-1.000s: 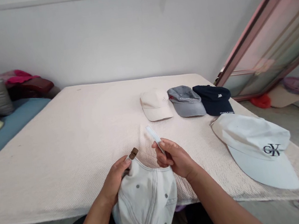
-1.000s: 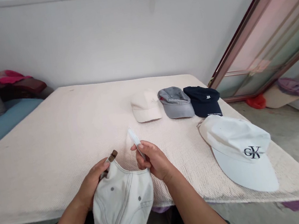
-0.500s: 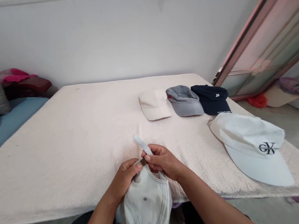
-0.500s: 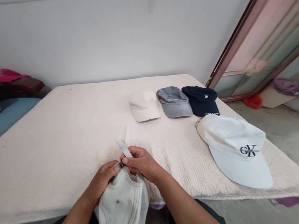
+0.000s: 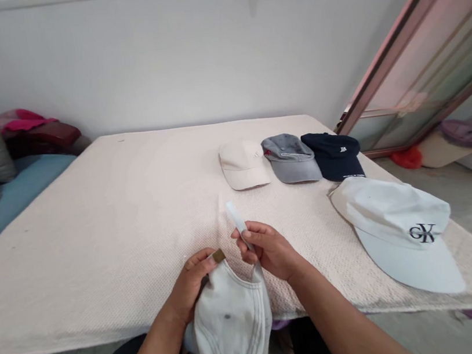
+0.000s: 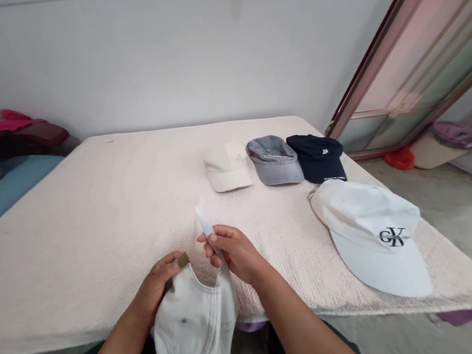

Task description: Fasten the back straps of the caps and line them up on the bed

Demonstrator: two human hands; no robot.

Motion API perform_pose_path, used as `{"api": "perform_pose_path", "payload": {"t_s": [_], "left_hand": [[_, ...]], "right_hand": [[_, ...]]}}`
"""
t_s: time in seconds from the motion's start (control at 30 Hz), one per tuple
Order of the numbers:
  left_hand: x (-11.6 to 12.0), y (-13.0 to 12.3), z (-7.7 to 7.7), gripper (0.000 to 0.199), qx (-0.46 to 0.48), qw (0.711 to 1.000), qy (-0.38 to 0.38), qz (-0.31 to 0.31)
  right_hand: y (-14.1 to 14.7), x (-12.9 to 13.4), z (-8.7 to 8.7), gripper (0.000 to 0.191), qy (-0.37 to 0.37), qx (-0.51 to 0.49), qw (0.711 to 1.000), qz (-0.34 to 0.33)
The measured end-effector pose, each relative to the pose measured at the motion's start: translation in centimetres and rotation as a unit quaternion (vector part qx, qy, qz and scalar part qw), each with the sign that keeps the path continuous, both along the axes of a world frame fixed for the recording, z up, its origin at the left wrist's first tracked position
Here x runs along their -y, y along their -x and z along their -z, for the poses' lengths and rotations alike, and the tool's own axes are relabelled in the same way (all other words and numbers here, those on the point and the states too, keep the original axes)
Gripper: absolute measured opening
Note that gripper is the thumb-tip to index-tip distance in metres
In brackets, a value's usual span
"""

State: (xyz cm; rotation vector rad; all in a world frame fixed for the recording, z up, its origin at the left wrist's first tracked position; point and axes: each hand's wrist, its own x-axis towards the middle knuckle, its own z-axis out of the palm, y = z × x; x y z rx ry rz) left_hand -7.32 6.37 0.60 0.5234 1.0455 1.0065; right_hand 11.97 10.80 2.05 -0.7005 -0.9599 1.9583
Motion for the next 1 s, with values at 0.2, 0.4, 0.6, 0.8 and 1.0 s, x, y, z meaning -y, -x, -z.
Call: {"api": "perform_pose_path", "payload": {"t_s": [0.2, 0.4, 0.6, 0.8, 1.0], "left_hand": [[0.3, 0.1, -0.4, 0.026, 0.053, 0.997, 0.003, -0.051], [0.4, -0.1, -0.7, 0.020, 0.077, 0.996, -0.017, -0.030], [0.5, 0.0, -0.8, 0.016, 0.088, 0.995, -0.036, -0.001], [0.6, 0.2, -0.8, 0.015, 0.094, 0.994, -0.049, 0.022], [0.5, 0.8, 0.4, 0.014, 0.095, 0.994, -0.058, 0.017]], "right_hand": [[-0.6, -0.2, -0.2, 0.010, 0.015, -0.047, 0.999, -0.012], [-0.5, 0.3, 0.1, 0.021, 0.006, -0.024, 0.997, -0.071], [-0.6, 0.2, 0.2, 0.022, 0.016, 0.006, 0.995, -0.094], [-0.5, 0.3, 0.0, 0.023, 0.023, 0.045, 0.991, -0.123], [-0.4, 0.4, 0.0, 0.019, 0.015, 0.079, 0.987, -0.138]]}}
